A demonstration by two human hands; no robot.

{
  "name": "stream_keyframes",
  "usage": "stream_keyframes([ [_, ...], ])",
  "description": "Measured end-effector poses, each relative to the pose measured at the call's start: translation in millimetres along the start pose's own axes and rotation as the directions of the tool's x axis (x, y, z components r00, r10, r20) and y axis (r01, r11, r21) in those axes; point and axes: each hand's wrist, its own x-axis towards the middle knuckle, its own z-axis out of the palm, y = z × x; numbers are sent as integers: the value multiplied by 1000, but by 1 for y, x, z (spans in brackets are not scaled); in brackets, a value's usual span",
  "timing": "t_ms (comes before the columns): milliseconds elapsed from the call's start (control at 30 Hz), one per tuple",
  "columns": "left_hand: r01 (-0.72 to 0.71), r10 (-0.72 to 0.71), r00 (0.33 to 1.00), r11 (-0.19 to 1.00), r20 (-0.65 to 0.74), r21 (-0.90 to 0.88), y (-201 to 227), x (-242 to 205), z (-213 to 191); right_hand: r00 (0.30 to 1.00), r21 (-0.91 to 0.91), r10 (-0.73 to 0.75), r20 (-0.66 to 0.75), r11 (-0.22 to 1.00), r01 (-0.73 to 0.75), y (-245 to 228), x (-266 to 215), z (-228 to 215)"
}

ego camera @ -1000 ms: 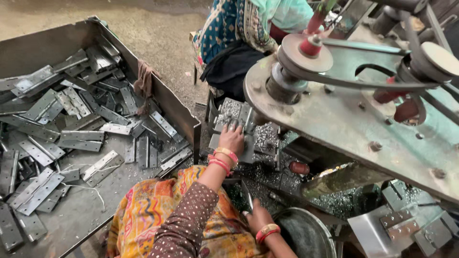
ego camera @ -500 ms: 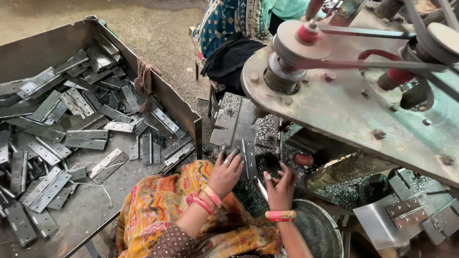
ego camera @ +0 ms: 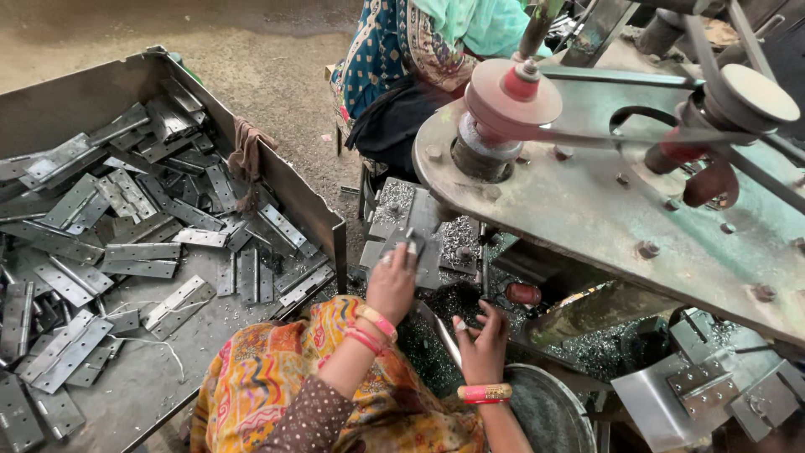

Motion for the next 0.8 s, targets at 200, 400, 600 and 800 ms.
stream_keyframes([
  [200,56,-49,996,995,-77,86,1,-29,8,998,-29,-9,57,1000,11,1,-2,0],
  [400,34,-41,997,994,-65,-108,20,-16,21,995,-74,6,96,997,1,3,0,2],
  [600,45,-48,999,993,-20,-113,18,-5,15,946,-355,125,300,935,-11,28,-16,12],
  [800,31,-35,998,996,-51,-89,14,-3,20,879,-452,154,452,889,77,93,-77,39],
])
